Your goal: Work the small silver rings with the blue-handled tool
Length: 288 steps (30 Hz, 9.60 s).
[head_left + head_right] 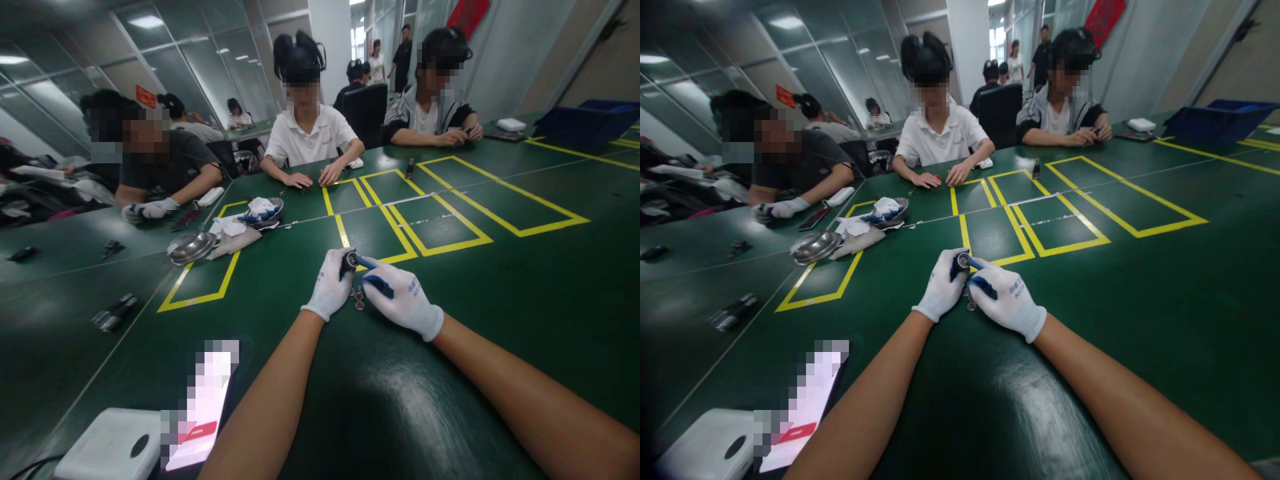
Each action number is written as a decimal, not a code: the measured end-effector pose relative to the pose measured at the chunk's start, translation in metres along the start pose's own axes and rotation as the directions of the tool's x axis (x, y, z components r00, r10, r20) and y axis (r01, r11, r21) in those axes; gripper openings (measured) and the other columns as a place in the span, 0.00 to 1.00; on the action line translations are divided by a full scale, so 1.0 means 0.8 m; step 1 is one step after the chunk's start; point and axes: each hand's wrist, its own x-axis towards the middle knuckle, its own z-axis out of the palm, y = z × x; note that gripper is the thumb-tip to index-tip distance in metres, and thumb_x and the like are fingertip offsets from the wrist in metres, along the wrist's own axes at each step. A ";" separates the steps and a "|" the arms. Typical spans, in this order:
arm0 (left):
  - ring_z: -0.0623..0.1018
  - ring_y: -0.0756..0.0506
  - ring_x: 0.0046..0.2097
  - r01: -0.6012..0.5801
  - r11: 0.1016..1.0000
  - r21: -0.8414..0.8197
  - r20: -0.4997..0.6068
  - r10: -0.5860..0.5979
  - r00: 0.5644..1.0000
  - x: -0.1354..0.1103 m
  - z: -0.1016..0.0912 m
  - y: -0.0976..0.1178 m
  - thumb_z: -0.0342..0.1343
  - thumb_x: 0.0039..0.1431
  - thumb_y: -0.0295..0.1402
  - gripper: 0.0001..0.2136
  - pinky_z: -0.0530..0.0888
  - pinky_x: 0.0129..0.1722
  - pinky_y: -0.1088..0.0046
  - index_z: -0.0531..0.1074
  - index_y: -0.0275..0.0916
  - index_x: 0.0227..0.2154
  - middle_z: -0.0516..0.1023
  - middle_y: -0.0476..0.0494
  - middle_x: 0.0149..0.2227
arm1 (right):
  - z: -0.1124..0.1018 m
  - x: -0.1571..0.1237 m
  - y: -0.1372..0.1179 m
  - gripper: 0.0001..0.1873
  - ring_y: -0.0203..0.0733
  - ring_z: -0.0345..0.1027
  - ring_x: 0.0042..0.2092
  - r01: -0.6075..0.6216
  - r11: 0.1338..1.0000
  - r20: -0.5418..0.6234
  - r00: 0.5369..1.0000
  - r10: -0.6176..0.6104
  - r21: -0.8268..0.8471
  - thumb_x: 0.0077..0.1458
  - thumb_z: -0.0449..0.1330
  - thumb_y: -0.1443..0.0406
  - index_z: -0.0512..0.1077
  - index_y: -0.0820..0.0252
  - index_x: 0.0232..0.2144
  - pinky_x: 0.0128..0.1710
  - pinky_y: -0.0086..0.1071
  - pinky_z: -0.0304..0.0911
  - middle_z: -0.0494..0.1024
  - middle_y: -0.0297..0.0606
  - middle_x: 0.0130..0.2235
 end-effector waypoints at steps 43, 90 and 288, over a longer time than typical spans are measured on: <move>0.76 0.41 0.55 0.050 0.998 -0.035 0.071 -0.047 0.996 0.003 0.005 0.005 0.58 0.61 0.25 0.17 0.73 0.60 0.58 0.73 0.42 0.53 0.73 0.40 0.52 | 0.006 0.000 0.004 0.08 0.50 0.79 0.51 -0.027 0.999 -0.004 1.000 0.027 0.022 0.62 0.60 0.64 0.79 0.56 0.40 0.54 0.44 0.74 0.82 0.45 0.51; 0.76 0.42 0.54 0.264 0.954 -0.142 -0.007 -0.267 0.964 -0.003 -0.008 0.019 0.60 0.65 0.34 0.15 0.74 0.56 0.62 0.73 0.42 0.53 0.75 0.41 0.51 | -0.020 -0.010 0.034 0.23 0.53 0.79 0.49 -0.463 0.883 -0.176 0.878 0.445 -0.077 0.63 0.57 0.49 0.80 0.57 0.49 0.55 0.48 0.73 0.83 0.43 0.50; 0.77 0.40 0.56 0.020 0.999 0.030 -0.038 -0.018 0.999 -0.012 0.007 0.018 0.56 0.58 0.22 0.20 0.73 0.61 0.58 0.74 0.38 0.53 0.78 0.38 0.53 | 0.030 0.002 0.014 0.16 0.48 0.79 0.50 -0.094 0.988 -0.032 0.995 0.091 -0.121 0.67 0.55 0.62 0.79 0.55 0.52 0.52 0.39 0.71 0.83 0.41 0.50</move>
